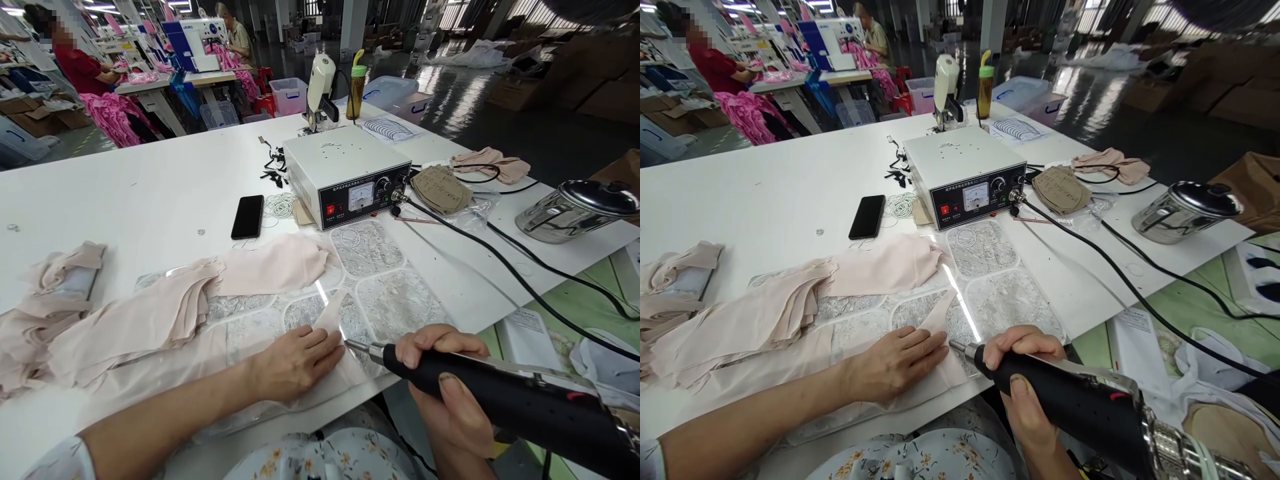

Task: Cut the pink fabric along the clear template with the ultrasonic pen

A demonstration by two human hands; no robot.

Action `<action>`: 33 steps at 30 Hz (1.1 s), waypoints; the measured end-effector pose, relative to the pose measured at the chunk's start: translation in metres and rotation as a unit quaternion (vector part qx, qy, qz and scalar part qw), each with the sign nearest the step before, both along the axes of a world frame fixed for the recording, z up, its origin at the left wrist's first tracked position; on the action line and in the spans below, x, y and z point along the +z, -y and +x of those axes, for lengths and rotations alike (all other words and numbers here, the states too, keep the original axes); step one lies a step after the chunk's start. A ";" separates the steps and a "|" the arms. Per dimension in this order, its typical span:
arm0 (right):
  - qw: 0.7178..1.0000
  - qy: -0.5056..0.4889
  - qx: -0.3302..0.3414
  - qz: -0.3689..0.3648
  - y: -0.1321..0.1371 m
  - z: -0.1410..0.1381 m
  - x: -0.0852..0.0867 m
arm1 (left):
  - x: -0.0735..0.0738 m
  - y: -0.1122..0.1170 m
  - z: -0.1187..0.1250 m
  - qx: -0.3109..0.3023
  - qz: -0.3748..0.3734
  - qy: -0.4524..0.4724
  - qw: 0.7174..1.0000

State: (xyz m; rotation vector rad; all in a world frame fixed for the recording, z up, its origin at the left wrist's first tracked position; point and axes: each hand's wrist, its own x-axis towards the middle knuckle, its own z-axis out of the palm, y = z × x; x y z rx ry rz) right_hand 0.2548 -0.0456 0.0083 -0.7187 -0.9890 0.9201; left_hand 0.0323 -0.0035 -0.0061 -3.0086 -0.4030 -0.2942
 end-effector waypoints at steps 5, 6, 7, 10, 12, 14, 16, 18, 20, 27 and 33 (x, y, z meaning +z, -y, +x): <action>1.000 -0.009 0.011 -0.012 -0.002 -0.004 -0.002 | 0.000 0.000 0.001 0.001 0.002 0.019 1.000; 1.000 -0.009 0.011 -0.011 -0.002 -0.004 -0.002 | 0.000 0.000 0.001 0.001 0.002 0.021 1.000; 1.000 -0.008 0.012 -0.010 -0.002 -0.004 -0.002 | 0.000 -0.001 0.001 0.001 0.002 0.020 1.000; 1.000 0.005 0.010 -0.007 -0.004 -0.004 -0.002 | -0.001 -0.001 0.001 -0.003 -0.001 0.018 1.000; 1.000 0.020 0.007 -0.005 -0.006 -0.003 -0.002 | -0.001 0.000 0.001 -0.003 -0.003 0.018 1.000; 1.000 0.028 0.005 -0.001 -0.008 -0.003 -0.001 | -0.001 0.000 0.001 0.001 -0.005 0.016 1.000; 1.000 0.019 0.004 0.000 -0.008 -0.002 0.000 | 0.000 0.000 0.001 0.005 -0.003 0.017 1.000; 1.000 -0.003 0.007 -0.007 -0.005 -0.001 0.001 | 0.001 0.000 0.001 0.005 0.000 0.021 1.000; 1.000 -0.017 0.015 -0.012 0.000 0.000 0.003 | 0.002 0.001 0.001 0.000 0.003 0.026 1.000; 0.999 0.009 0.030 -0.029 0.020 0.003 0.003 | 0.003 0.012 -0.004 -0.003 -0.010 0.025 1.000; 0.999 0.018 0.036 -0.037 0.025 0.004 -0.001 | 0.004 0.013 -0.012 0.009 -0.031 0.084 0.996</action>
